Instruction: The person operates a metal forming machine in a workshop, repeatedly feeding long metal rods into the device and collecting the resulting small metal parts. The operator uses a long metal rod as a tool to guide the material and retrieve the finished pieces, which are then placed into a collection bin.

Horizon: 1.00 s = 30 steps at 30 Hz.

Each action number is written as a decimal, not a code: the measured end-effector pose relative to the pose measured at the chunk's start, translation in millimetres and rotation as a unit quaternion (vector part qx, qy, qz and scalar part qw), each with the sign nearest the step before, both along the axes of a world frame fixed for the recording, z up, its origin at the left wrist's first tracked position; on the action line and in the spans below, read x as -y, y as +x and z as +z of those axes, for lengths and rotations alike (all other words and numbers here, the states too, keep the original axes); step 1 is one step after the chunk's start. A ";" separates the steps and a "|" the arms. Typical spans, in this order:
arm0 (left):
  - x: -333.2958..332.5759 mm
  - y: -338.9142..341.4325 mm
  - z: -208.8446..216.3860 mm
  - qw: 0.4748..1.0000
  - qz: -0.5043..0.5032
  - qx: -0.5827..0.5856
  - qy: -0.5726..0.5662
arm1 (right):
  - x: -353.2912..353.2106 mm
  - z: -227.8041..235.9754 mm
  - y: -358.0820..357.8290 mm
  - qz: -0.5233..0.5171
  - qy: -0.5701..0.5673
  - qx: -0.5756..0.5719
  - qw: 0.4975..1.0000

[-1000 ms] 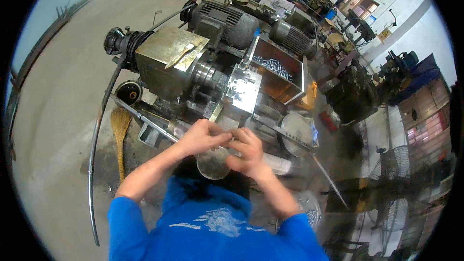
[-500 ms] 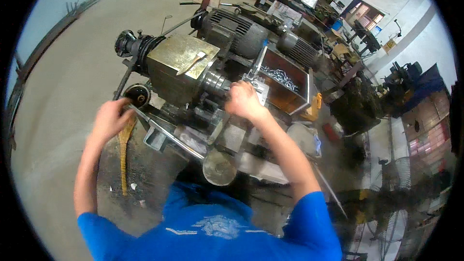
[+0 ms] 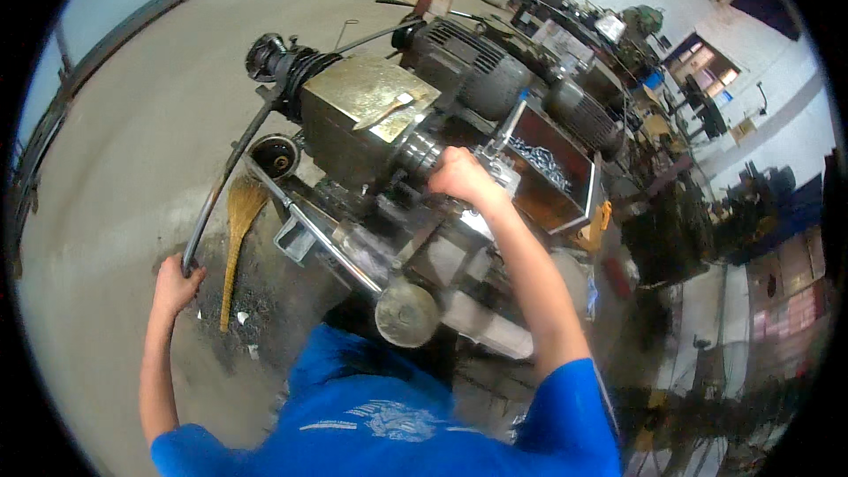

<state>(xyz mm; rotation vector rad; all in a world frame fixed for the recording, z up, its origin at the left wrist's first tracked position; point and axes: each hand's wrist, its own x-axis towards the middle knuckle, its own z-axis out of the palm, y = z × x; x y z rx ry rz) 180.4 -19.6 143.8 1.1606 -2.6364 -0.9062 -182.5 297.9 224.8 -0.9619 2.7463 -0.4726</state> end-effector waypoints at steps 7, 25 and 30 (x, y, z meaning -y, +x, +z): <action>11.2 -2.2 -10.8 0.970 -0.009 0.107 -0.218 | -2.0 -3.9 6.9 -0.020 -0.062 0.013 0.998; 49.2 -108.1 -43.4 0.875 -0.043 -0.416 -0.246 | -38.6 -8.6 39.7 0.095 -0.162 -0.205 0.961; -16.1 -152.4 -208.0 0.972 -0.183 0.090 -0.113 | -116.5 8.3 89.5 0.029 -0.215 -0.216 0.952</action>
